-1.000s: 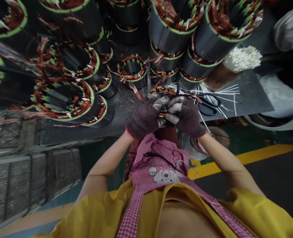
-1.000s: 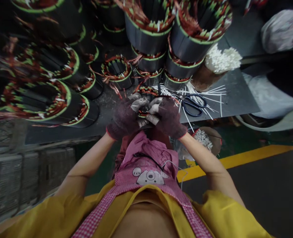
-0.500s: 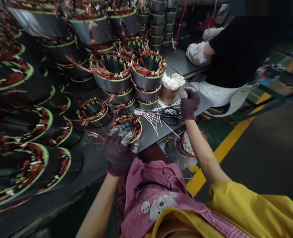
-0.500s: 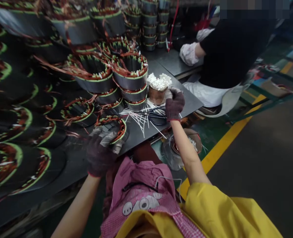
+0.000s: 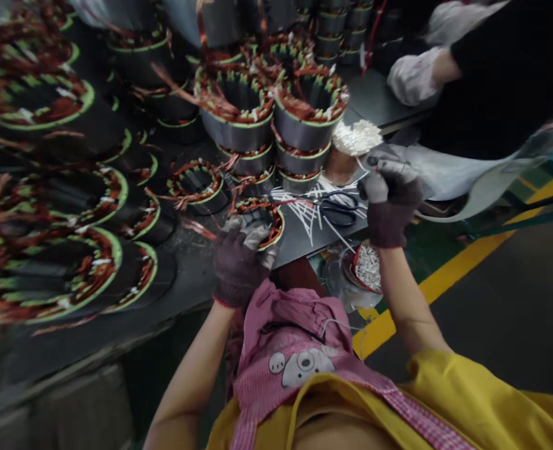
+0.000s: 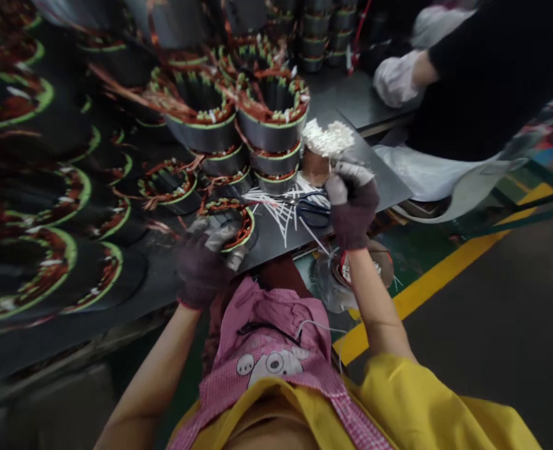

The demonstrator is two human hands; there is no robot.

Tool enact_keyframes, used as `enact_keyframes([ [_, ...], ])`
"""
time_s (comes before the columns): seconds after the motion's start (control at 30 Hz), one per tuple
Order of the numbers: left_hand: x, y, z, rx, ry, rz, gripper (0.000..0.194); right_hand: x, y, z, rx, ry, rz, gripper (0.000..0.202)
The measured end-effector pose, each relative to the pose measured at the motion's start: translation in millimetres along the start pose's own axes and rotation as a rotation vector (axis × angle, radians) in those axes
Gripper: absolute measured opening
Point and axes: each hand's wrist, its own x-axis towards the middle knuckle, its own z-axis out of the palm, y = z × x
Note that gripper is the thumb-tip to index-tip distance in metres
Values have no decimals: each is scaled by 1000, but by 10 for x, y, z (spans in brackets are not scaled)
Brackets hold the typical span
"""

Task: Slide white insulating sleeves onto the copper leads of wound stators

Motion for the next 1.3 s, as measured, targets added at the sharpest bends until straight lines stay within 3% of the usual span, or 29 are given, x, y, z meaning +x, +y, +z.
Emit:
enact_keyframes([
  [0.03, -2, 23, -12, 9, -19, -44, 35, -163, -202, 29, 58, 75, -45, 24],
  [0.17, -24, 61, -42, -3, -86, -146, 43, -700, -776, 96, 367, -488, -20, 5],
  [0.23, -36, 58, -54, -31, -112, -148, 46, -865, -832, 85, 503, -659, 20, 7],
  [0.33, -47, 44, -64, -45, -136, -151, 50, -1034, -741, 37, 577, -749, 103, 7],
  [0.53, -57, 38, -39, -23, -124, -125, 42, -1230, -645, -32, 565, -684, 238, 9],
  [0.63, -64, 52, -30, -25, -108, -115, 45, -1193, -724, 75, 535, -639, 294, 6],
  [0.8, -64, 72, -41, -34, -108, -140, 52, -1018, -876, 286, 557, -619, 244, 10],
  [0.93, -66, 74, -35, -66, -161, -182, 54, -1047, -875, 134, 539, -638, 222, 7],
  [1.1, -79, 62, -9, -58, -67, -134, 50, -1236, -787, -81, 495, -597, 266, 12],
  [1.3, -60, 61, -28, -128, -161, -194, 51, -1186, -795, 51, 533, -638, 269, 9],
])
